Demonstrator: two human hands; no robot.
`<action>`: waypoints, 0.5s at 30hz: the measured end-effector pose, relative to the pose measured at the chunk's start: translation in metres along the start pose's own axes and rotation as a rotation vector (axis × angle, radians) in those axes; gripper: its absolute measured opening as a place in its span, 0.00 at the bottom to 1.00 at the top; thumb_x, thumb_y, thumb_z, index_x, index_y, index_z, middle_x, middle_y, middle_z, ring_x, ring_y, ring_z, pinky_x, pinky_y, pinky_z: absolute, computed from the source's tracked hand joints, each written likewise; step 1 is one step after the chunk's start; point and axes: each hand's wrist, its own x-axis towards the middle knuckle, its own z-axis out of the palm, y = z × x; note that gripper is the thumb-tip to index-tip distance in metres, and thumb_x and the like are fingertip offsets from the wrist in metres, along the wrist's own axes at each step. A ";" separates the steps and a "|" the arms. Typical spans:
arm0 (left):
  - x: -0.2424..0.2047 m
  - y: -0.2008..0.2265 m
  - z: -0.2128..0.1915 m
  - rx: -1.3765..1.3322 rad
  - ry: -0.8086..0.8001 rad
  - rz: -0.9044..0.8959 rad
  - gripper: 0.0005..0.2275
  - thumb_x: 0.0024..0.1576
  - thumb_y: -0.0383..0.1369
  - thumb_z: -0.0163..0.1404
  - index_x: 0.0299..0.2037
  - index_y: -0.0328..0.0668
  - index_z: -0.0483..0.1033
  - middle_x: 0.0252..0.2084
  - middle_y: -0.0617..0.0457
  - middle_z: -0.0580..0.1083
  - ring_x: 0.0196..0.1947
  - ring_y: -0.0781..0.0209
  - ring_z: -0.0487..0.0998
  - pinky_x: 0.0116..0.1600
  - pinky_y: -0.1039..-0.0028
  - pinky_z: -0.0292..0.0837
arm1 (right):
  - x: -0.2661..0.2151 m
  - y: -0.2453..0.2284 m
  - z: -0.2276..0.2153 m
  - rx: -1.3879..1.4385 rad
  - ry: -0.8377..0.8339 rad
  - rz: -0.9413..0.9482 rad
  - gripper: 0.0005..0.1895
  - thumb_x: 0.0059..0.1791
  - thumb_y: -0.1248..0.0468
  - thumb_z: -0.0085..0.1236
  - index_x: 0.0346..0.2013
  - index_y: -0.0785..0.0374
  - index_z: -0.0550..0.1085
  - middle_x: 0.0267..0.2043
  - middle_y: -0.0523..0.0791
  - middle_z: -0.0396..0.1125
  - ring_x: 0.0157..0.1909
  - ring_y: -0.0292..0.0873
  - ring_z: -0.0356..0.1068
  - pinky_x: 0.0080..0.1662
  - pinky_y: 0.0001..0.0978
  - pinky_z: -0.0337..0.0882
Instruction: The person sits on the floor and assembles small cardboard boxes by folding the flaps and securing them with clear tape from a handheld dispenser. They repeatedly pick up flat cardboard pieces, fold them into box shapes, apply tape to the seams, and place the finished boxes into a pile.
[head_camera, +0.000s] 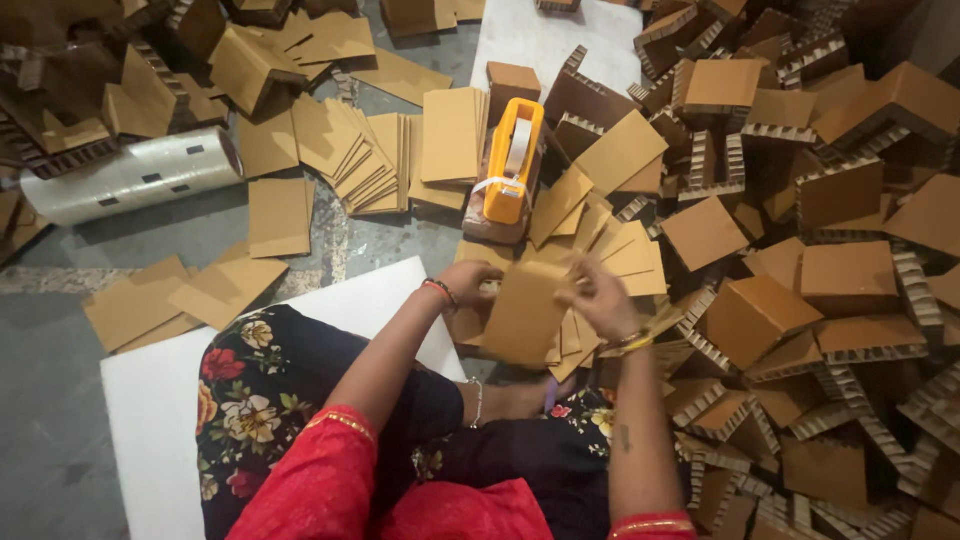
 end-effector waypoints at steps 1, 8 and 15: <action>0.002 -0.003 0.000 -0.020 -0.002 0.033 0.18 0.52 0.36 0.55 0.53 0.45 0.80 0.48 0.43 0.78 0.49 0.45 0.78 0.54 0.61 0.73 | -0.002 0.002 0.006 -0.128 -0.132 0.089 0.24 0.42 0.59 0.67 0.52 0.51 0.75 0.43 0.43 0.72 0.41 0.41 0.75 0.45 0.34 0.78; 0.004 0.000 0.001 -0.332 -0.155 -0.334 0.19 0.66 0.46 0.45 0.52 0.41 0.80 0.38 0.46 0.78 0.28 0.57 0.75 0.37 0.66 0.75 | 0.011 0.026 0.062 -0.457 -0.063 -0.277 0.24 0.38 0.61 0.72 0.47 0.59 0.74 0.43 0.47 0.73 0.47 0.53 0.73 0.48 0.41 0.73; 0.012 -0.018 0.007 -0.418 -0.142 -0.321 0.25 0.63 0.53 0.36 0.53 0.46 0.81 0.43 0.53 0.79 0.34 0.60 0.76 0.43 0.70 0.72 | -0.017 -0.001 0.098 -0.788 0.216 -0.400 0.18 0.38 0.61 0.64 0.42 0.54 0.74 0.40 0.46 0.70 0.48 0.51 0.69 0.49 0.44 0.69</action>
